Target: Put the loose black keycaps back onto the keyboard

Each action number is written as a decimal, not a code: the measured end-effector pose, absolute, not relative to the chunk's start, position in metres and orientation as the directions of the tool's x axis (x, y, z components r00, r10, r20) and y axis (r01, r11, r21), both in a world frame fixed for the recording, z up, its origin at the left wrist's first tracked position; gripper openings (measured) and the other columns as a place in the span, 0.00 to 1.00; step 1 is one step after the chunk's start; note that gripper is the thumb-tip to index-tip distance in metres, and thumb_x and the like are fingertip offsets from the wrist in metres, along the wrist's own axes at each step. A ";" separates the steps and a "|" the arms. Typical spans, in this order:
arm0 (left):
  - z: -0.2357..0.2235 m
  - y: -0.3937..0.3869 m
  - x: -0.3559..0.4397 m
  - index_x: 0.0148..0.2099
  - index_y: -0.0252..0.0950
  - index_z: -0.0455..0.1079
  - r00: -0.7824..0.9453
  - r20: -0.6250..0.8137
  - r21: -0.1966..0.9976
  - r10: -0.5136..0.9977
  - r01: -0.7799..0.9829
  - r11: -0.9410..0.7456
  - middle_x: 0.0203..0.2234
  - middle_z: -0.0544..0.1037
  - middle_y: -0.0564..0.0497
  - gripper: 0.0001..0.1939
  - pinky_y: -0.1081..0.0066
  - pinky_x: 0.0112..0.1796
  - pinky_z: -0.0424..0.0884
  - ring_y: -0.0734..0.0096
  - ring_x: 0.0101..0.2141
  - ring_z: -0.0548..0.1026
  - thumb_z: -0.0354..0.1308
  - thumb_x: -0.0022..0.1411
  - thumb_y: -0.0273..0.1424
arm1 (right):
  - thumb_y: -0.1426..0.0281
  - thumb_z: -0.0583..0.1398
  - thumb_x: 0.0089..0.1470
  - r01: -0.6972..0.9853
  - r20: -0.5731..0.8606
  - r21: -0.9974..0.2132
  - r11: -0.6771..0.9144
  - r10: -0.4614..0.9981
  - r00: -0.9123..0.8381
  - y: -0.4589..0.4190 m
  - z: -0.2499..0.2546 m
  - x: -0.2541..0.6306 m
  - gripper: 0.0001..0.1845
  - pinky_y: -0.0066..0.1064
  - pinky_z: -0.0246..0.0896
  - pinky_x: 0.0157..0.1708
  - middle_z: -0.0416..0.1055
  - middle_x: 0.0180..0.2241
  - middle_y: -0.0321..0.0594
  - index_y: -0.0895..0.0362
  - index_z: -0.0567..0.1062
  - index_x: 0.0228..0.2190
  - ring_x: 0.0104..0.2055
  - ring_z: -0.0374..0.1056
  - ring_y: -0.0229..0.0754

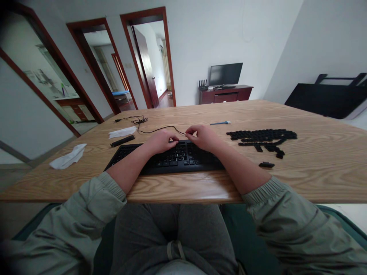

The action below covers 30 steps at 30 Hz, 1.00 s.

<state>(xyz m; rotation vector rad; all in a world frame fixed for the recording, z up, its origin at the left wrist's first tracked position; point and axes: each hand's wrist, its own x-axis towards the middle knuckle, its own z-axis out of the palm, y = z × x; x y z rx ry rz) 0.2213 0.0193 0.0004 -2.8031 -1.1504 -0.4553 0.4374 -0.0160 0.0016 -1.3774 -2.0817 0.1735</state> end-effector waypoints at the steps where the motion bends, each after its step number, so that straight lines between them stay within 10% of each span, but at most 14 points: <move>1: 0.000 0.019 0.221 0.44 0.39 0.81 0.677 0.305 0.039 0.670 0.694 -0.719 0.37 0.83 0.47 0.13 0.67 0.41 0.71 0.63 0.38 0.78 0.56 0.64 0.32 | 0.64 0.59 0.58 0.787 0.425 -0.432 0.441 0.869 -0.253 -0.016 0.002 0.437 0.15 0.32 0.61 0.33 0.78 0.31 0.42 0.57 0.82 0.40 0.29 0.68 0.41; 30: 0.006 0.017 0.215 0.47 0.40 0.80 0.819 0.206 -0.070 0.535 0.558 -0.827 0.45 0.82 0.50 0.18 0.65 0.55 0.65 0.64 0.48 0.76 0.54 0.60 0.24 | 0.60 0.57 0.61 0.751 0.430 -0.448 0.485 0.853 -0.294 -0.012 -0.005 0.443 0.18 0.33 0.62 0.35 0.81 0.36 0.45 0.58 0.83 0.39 0.35 0.73 0.44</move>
